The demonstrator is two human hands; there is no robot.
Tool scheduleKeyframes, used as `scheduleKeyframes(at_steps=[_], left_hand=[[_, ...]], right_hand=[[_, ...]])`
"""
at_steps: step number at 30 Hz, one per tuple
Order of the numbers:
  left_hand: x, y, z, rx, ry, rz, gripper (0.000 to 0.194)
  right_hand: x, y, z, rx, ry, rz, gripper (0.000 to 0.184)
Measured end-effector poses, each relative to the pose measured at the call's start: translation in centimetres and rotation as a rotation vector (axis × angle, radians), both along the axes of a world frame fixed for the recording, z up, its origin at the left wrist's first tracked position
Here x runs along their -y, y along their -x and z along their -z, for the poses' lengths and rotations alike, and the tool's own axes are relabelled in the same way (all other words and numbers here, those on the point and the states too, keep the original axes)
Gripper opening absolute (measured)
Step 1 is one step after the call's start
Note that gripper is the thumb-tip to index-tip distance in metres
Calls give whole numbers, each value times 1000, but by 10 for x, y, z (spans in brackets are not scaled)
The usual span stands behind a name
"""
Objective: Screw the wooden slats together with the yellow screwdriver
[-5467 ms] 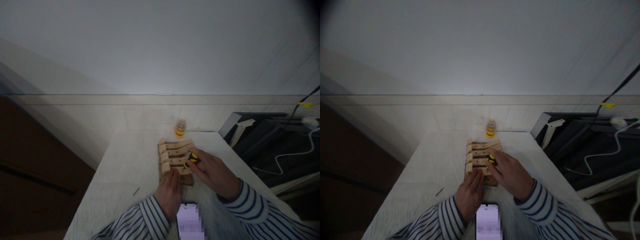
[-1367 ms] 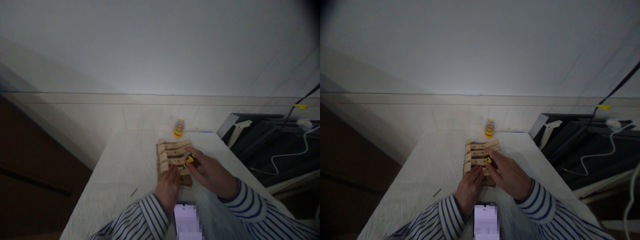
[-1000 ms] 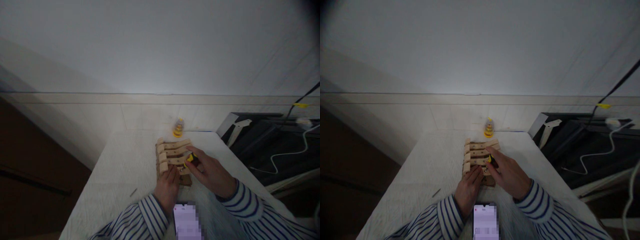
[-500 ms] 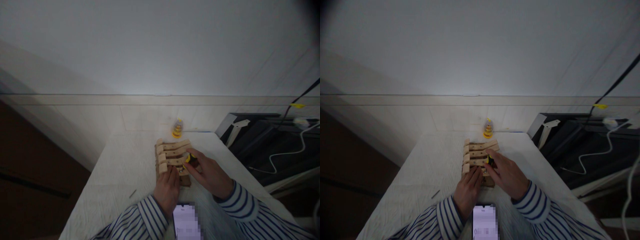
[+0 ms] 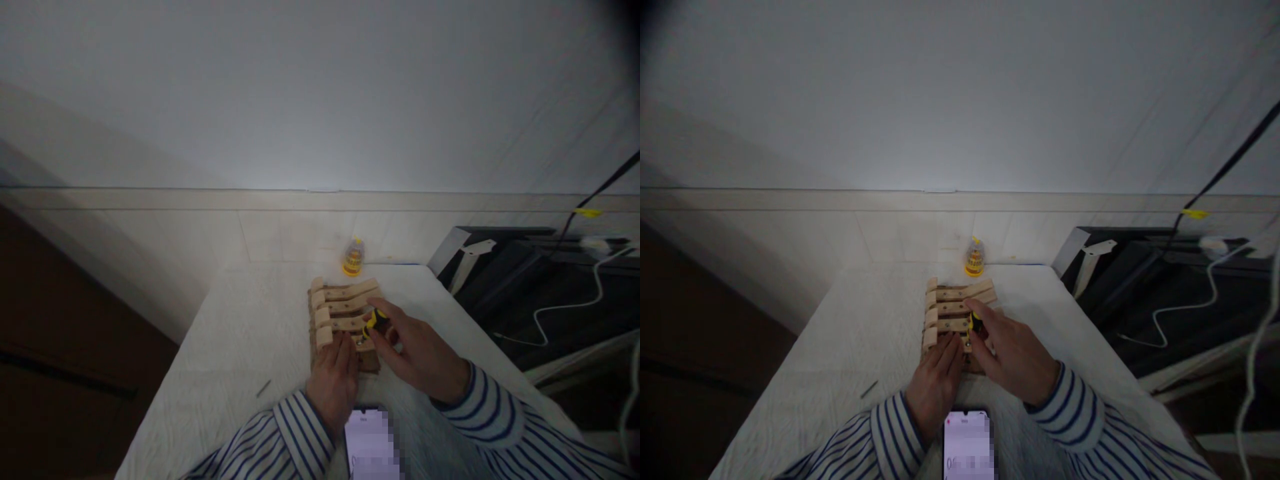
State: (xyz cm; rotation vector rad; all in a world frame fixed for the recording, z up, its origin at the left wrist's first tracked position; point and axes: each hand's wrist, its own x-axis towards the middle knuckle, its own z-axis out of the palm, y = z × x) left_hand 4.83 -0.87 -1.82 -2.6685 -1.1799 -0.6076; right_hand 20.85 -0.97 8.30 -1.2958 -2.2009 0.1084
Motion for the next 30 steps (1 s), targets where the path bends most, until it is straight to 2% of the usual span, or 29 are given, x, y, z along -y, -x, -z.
scheduleKeyframes(at_steps=[14,22,30], left_hand=[[1,0,-1,-37,12,-3,33],[1,1,-3,-21,32,-4,33],[1,0,-4,14,21,1,32]], right_hand=[[-1,-2,11,-81,7,10,39],[-4,-4,23,-122,-91,61,37],[-2,-4,28,-137,-100,54,34]])
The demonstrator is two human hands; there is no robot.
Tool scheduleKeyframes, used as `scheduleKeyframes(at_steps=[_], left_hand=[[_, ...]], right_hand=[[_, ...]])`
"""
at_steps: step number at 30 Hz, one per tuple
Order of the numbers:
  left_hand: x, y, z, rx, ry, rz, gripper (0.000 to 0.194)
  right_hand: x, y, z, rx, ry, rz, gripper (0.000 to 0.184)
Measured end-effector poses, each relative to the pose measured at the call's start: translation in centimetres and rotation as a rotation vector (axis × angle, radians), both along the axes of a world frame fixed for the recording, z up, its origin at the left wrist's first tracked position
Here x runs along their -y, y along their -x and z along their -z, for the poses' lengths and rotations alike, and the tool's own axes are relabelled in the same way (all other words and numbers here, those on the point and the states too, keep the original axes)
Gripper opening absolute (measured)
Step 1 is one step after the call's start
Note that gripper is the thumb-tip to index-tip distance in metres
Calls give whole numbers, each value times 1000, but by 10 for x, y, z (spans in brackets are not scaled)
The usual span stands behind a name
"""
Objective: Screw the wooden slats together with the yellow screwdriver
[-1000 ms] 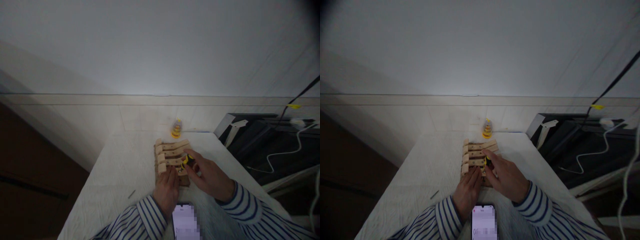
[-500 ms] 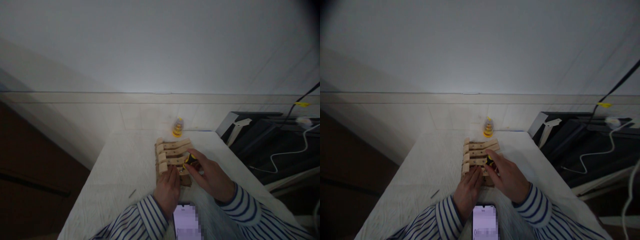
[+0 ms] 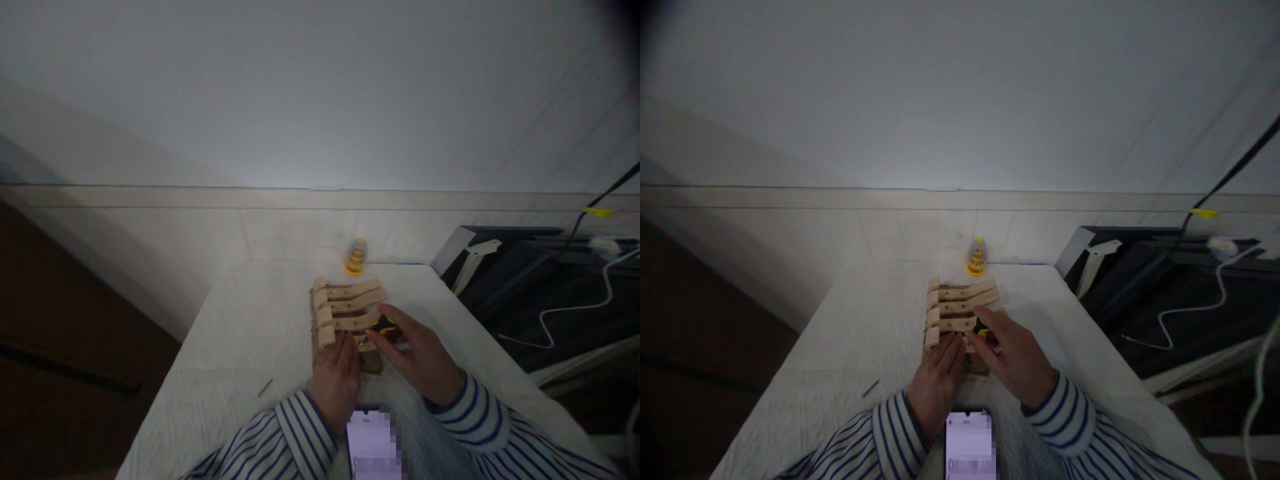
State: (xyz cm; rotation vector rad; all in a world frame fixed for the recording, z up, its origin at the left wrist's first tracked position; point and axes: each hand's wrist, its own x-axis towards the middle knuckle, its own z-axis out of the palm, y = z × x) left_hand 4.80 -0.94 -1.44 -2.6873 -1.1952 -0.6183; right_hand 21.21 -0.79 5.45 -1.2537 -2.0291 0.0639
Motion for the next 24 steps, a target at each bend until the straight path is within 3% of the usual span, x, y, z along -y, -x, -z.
scheduleKeyframes(at_steps=[11,24], left_hand=[[-1,1,3,11,6,-2,30],[0,0,1,-12,-20,-1,31]], right_hand=[[5,1,-10,13,123,-35,46],[3,-1,-9,31,67,-58,44]])
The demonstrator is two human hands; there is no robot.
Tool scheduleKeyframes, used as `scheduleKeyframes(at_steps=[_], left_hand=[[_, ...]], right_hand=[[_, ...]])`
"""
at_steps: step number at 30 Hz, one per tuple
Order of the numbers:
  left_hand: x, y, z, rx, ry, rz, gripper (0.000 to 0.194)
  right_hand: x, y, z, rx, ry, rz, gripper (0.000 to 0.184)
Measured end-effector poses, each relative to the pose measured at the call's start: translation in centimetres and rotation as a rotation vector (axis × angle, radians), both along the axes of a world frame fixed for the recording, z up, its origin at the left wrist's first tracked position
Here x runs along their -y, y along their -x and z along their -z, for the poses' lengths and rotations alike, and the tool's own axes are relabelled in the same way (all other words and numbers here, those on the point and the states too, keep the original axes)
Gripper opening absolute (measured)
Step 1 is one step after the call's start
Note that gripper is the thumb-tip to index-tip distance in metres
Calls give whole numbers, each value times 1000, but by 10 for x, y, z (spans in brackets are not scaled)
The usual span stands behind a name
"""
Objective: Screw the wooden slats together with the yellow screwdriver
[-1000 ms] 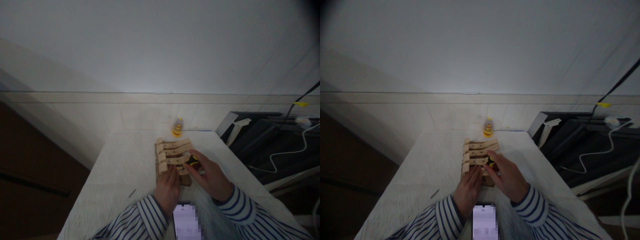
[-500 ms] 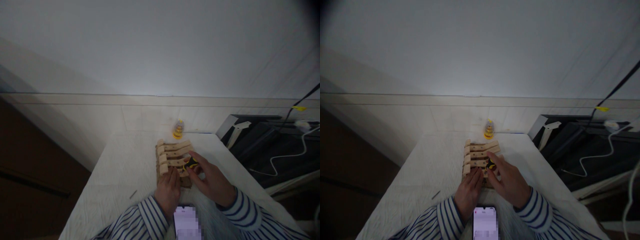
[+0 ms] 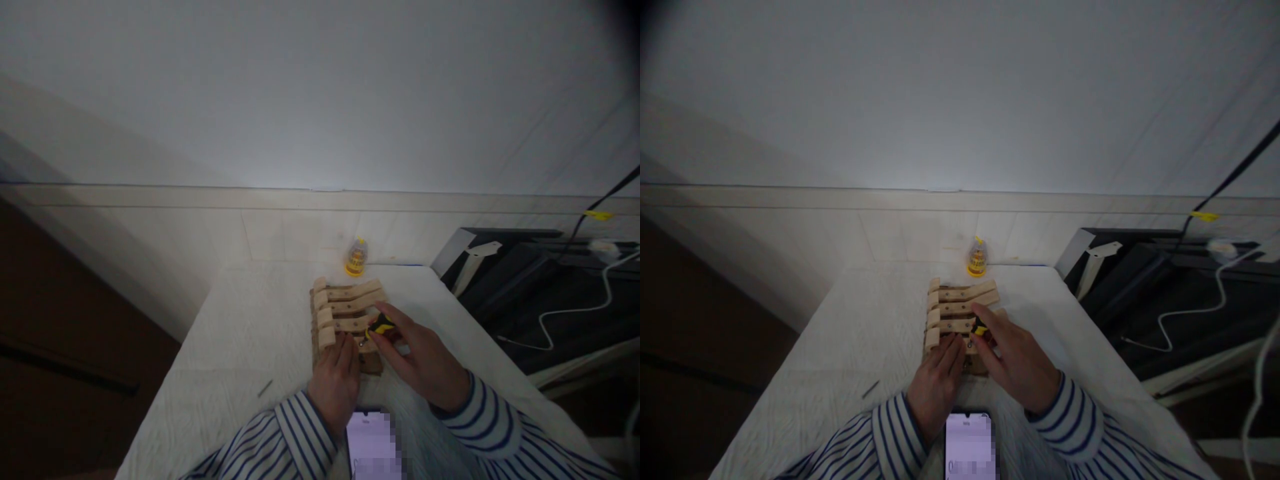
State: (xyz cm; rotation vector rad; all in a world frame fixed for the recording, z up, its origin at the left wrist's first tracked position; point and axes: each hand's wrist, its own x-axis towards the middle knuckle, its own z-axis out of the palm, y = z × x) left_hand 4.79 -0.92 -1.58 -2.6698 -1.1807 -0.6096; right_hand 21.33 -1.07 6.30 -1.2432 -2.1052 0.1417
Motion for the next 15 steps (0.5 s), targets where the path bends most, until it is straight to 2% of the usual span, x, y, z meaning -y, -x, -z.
scheduleKeyframes(at_steps=[8,15], left_hand=[[0,0,1,-48,31,-7,32],[-1,1,2,-21,31,-2,32]], right_hand=[[-3,0,3,13,-66,19,38],[-4,2,3,110,-142,23,45]])
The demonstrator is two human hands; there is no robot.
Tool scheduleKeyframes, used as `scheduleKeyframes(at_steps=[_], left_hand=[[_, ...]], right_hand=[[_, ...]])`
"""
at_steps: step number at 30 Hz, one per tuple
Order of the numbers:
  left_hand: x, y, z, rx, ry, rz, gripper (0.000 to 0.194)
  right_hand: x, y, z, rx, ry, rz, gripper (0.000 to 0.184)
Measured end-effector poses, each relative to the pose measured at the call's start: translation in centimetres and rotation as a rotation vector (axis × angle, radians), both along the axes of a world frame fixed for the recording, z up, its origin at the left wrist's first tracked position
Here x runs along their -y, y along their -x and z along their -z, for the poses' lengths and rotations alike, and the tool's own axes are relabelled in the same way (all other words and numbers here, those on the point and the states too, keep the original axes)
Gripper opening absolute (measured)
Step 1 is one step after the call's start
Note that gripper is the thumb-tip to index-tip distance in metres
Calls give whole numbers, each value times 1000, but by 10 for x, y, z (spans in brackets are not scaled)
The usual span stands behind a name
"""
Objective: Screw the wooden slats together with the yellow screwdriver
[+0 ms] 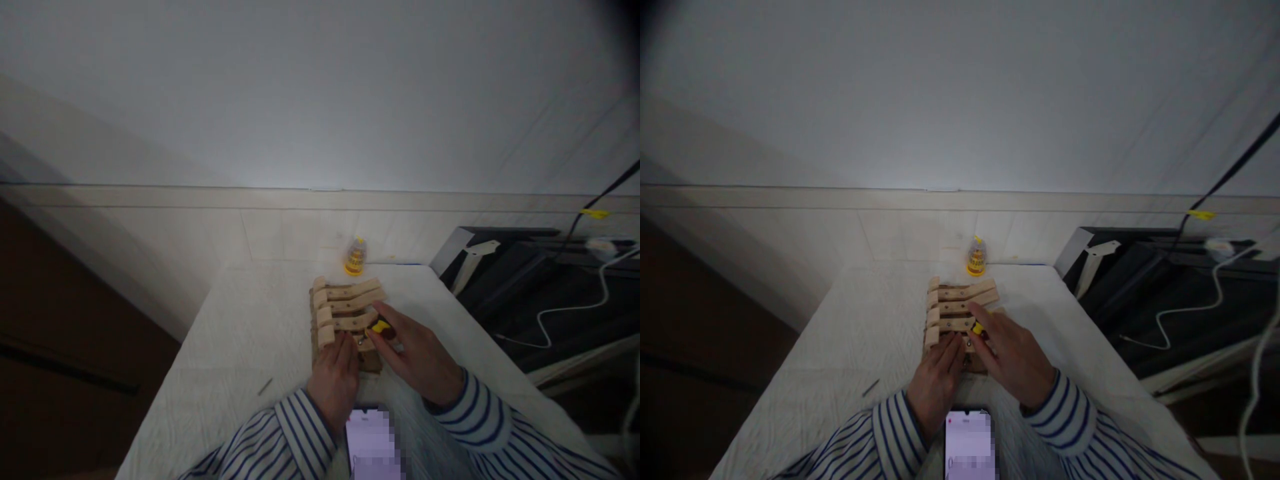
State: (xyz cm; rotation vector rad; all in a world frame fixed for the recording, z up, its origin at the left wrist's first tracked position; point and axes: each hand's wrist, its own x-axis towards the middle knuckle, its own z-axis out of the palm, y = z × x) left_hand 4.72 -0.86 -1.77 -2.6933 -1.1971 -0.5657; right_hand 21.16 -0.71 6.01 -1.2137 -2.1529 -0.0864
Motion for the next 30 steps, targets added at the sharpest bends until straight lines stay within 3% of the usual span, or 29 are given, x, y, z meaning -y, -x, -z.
scheduleKeyframes(at_steps=[5,10,30], left_hand=[[0,-1,0,50,-13,3,30],[0,-2,-2,76,-32,-1,30],[-1,-1,1,34,-26,9,31]], right_hand=[[0,3,-2,33,-38,45,48],[2,5,-4,66,-27,-12,41],[1,5,-1,28,19,-58,49]])
